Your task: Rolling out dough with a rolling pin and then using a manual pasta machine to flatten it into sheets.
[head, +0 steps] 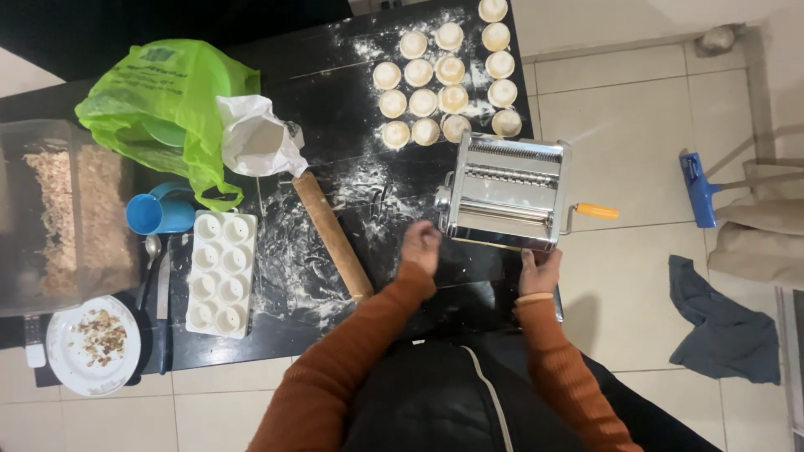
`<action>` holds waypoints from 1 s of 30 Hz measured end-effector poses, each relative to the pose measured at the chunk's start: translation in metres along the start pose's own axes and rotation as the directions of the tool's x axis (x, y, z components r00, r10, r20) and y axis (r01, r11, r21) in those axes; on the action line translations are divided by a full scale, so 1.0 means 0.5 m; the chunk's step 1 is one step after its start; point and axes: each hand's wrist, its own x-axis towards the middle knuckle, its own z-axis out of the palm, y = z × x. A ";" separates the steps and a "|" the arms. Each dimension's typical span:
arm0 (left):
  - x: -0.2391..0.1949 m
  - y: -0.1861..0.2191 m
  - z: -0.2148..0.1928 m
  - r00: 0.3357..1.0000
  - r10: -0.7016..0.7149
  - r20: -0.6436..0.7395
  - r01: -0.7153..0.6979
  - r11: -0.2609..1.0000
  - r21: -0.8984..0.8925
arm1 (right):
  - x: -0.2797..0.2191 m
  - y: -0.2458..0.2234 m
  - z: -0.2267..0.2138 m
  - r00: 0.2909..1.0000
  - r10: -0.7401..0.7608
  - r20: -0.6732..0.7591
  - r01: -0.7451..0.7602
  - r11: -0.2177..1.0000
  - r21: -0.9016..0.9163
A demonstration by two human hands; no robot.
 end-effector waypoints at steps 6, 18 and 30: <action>0.165 0.385 0.009 0.972 -0.096 0.216 0.088 0.995 0.045 | -0.004 -0.197 -0.041 0.895 -0.423 -0.141 0.379 0.888 -0.260; 0.175 0.343 0.070 0.982 -0.172 -0.083 0.177 0.982 0.063 | 0.098 -0.376 0.054 0.645 -0.737 0.203 0.743 0.541 -0.394; 0.206 0.233 0.067 0.955 -0.298 0.007 0.270 0.876 0.400 | 0.103 -0.360 0.053 0.654 -0.739 0.161 0.722 0.545 -0.427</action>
